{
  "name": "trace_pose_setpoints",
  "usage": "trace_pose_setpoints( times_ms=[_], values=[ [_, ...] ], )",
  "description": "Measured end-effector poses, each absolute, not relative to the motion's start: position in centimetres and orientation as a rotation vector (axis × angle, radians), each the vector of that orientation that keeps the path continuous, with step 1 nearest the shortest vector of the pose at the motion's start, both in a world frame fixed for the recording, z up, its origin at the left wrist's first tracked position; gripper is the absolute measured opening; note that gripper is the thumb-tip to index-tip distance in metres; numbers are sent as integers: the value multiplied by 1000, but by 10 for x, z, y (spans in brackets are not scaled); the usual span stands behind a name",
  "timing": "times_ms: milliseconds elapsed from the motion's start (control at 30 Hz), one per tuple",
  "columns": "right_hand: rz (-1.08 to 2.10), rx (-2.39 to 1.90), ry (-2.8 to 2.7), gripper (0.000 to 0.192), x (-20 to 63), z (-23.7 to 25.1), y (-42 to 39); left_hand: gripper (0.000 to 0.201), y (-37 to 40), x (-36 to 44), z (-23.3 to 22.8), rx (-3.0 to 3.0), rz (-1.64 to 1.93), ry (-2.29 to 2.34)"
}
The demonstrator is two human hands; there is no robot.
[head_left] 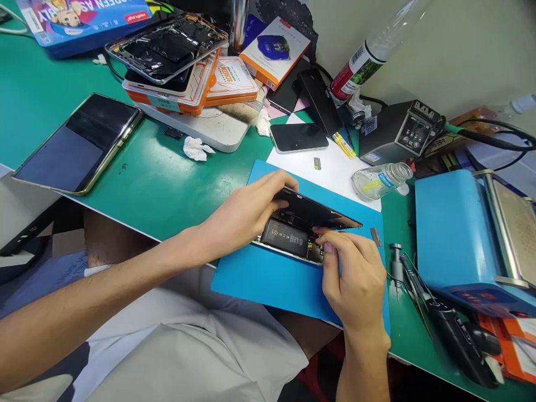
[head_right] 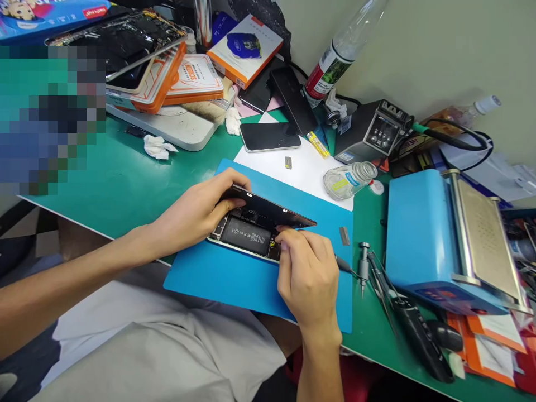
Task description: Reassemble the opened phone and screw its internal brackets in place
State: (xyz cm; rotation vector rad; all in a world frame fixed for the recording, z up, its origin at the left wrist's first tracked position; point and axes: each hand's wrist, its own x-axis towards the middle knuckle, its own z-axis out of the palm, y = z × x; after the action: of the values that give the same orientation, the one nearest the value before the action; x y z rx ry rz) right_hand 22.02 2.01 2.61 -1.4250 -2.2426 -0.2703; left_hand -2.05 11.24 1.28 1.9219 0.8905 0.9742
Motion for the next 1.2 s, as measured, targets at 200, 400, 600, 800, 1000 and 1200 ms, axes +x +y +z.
trace_pose_setpoints(
  times_ms=[200, 400, 600, 800, 1000, 1200],
  values=[
    [-257, -1446, -2125, 16, 222, 20, 17, 25, 113, -20, 13, 1934, 972, 903],
    [-262, -1467, -2064, 14, 223, 16, 14, 24, 113, -21, 12, 1937, 970, 900],
    [-316, -1462, -2102, 17, 221, 17, 16, 26, 112, -22, 12, 1925, 952, 895],
    [-448, -1457, -2252, 19, 209, 27, 21, 26, 111, -23, 12, 1948, 948, 886],
    [-505, -1555, -2222, 17, 199, 28, 19, 25, 108, -25, 14, 1949, 908, 881],
    [-421, -1573, -2082, 18, 205, 20, 6, 36, 103, -26, 17, 1944, 872, 949]
  ],
)
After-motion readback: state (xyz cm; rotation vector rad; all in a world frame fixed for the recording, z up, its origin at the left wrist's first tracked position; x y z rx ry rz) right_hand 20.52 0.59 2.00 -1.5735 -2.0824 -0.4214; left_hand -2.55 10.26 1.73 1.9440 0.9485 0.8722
